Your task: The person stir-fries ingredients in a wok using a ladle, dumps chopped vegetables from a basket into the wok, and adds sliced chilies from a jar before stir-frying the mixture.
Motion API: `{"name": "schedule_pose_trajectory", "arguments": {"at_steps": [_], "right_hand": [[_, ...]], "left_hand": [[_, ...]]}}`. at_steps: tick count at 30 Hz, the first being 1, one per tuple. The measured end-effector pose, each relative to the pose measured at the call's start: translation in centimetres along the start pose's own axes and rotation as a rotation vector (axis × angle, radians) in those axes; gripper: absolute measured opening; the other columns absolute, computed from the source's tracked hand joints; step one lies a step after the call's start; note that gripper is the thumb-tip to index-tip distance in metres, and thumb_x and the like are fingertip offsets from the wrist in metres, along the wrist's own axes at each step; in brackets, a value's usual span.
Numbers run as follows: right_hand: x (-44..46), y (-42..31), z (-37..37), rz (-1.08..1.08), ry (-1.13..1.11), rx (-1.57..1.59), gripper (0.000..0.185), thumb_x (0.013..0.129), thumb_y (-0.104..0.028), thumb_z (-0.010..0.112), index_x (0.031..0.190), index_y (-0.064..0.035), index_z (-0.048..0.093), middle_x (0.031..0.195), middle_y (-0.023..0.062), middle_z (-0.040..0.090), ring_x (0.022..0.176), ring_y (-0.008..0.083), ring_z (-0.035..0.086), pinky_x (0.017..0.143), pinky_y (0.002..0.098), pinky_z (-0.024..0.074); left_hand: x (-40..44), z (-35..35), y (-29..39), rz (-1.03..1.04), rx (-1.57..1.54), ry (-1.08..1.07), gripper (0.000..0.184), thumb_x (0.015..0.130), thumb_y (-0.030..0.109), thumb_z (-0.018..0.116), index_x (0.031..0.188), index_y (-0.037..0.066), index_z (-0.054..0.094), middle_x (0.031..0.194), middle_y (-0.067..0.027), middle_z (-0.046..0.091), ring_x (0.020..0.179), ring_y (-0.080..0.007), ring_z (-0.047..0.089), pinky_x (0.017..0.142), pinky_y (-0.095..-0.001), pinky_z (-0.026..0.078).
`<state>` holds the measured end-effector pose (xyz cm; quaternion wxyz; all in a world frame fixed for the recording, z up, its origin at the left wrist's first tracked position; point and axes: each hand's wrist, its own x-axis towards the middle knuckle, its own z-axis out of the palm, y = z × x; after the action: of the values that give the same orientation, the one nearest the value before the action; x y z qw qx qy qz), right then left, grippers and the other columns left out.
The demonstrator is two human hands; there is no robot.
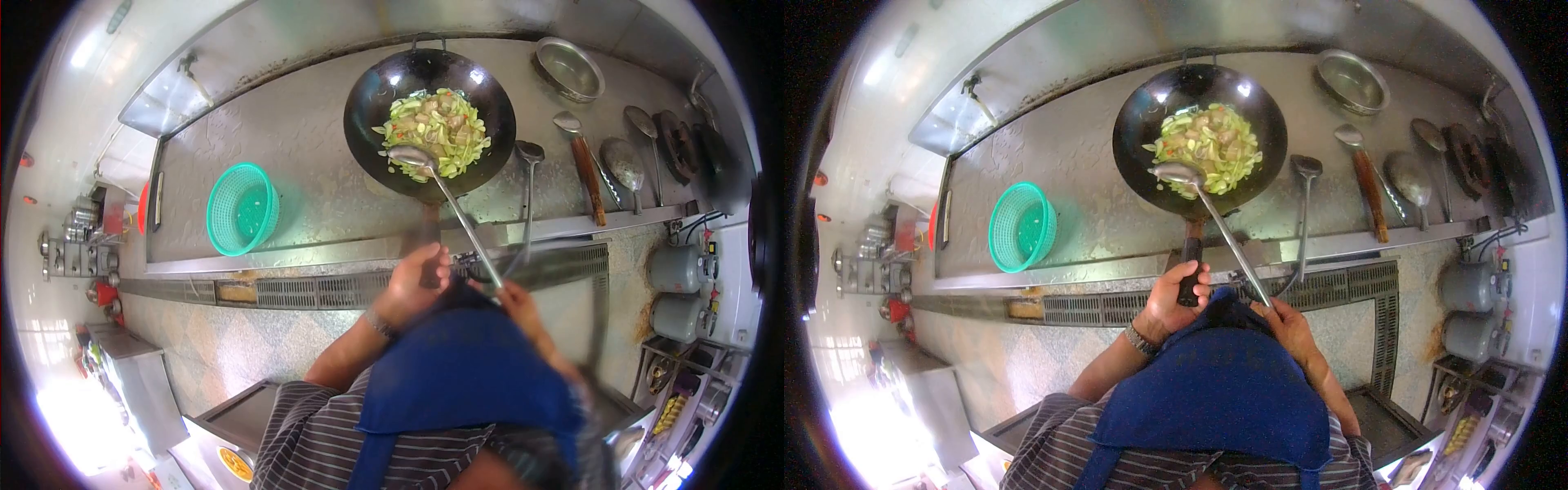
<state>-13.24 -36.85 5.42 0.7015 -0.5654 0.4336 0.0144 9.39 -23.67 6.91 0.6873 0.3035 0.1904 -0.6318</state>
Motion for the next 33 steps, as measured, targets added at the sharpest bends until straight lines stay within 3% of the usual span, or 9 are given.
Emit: {"name": "schedule_pose_trajectory", "arguments": {"at_steps": [25, 28, 33], "right_hand": [[-0.4, -0.5, 0.3, 0.004, -0.004, 0.080, 0.030, 0.099, -0.023, 0.061, 0.118, -0.0011, 0.066, 0.100, 0.0028, 0.070, 0.093, 0.0095, 0.061, 0.086, 0.0238, 0.0484], [0.8, 1.6, 0.2, -0.035, -0.056, 0.204, 0.031, 0.099, -0.024, 0.061, 0.118, -0.0012, 0.067, 0.101, 0.0028, 0.070, 0.093, 0.0094, 0.061, 0.085, 0.0239, 0.0485], [0.3, 0.9, 0.1, -0.019, -0.010, 0.097, 0.031, 0.099, -0.024, 0.060, 0.118, -0.0014, 0.067, 0.102, 0.0032, 0.070, 0.093, 0.0096, 0.061, 0.086, 0.0242, 0.0481]], "left_hand": [[-0.4, 0.5, 0.0, 0.012, 0.005, 0.010, 0.024, 0.093, 0.024, 0.064, 0.105, 0.004, 0.057, 0.083, -0.0011, 0.059, 0.066, -0.0117, 0.054, 0.059, -0.0270, 0.048], [-0.3, 0.3, 0.0, 0.009, -0.003, 0.004, 0.024, 0.093, 0.024, 0.064, 0.105, 0.004, 0.057, 0.083, -0.0011, 0.059, 0.066, -0.0117, 0.054, 0.059, -0.0273, 0.048], [-0.3, 0.4, 0.0, 0.014, 0.003, 0.009, 0.024, 0.093, 0.023, 0.063, 0.105, 0.004, 0.057, 0.083, -0.0013, 0.059, 0.066, -0.0118, 0.054, 0.059, -0.0277, 0.048]]}}
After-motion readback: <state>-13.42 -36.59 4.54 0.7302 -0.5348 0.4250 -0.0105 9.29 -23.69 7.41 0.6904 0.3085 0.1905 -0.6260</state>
